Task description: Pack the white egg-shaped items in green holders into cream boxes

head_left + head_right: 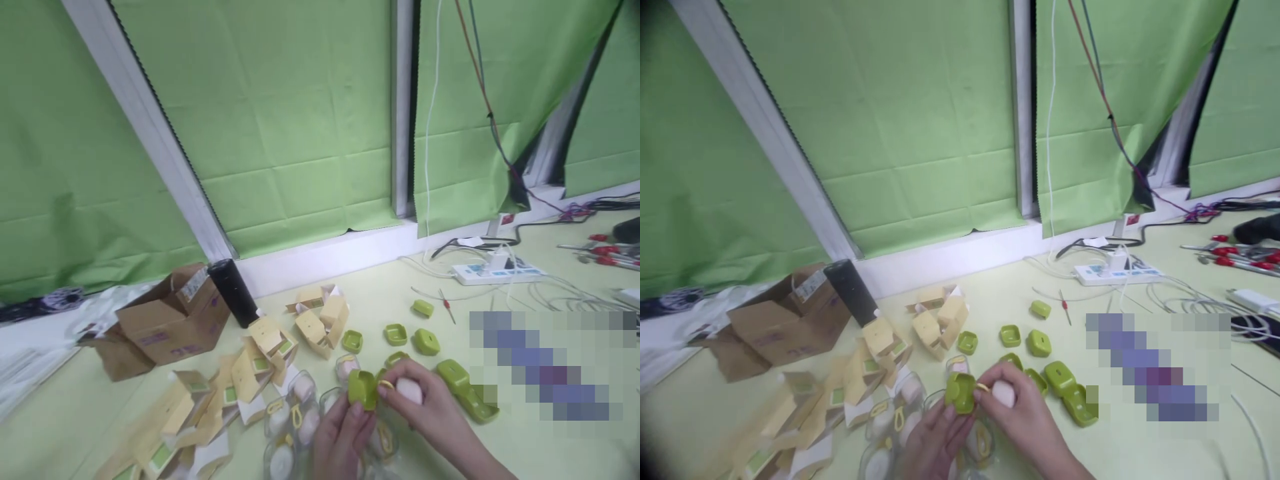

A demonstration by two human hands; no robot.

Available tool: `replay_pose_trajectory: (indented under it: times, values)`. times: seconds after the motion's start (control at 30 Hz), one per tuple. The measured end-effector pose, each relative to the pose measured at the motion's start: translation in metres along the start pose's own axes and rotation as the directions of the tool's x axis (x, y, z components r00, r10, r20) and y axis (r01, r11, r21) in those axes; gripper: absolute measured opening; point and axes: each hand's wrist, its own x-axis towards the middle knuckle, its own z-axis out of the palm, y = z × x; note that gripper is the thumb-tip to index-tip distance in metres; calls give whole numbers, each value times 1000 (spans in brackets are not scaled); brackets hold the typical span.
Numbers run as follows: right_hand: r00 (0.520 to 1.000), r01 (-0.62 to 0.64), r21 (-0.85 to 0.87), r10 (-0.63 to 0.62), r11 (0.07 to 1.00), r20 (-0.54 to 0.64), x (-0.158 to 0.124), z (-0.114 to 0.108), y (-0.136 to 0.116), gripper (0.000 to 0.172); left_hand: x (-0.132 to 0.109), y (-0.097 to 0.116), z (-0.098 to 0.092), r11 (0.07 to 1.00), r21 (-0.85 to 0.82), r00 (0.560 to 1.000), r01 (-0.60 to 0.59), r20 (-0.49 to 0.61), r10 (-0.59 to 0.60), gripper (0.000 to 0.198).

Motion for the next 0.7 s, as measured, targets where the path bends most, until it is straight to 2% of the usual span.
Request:
replay_pose_trajectory:
  times: [0.1,0.2,0.4,0.6,0.7]
  values:
    - [985,172,-148,-166,974,54,-5,0,0,17,-3,0,3,996,90,1000,-24,5,24,42]
    - [958,279,-249,-251,928,139,-9,3,-2,19,-6,1,8,996,86,998,-23,60,18,43]
    - [970,231,-429,-244,874,25,-11,5,-2,15,-10,3,13,998,58,996,-9,88,4,39]
    - [941,326,-360,-336,874,37,-9,4,-3,12,-10,3,13,998,65,996,4,85,-10,39]
    - [928,358,-409,-367,839,60,-8,4,-3,15,-11,2,13,996,91,998,-10,68,4,40]
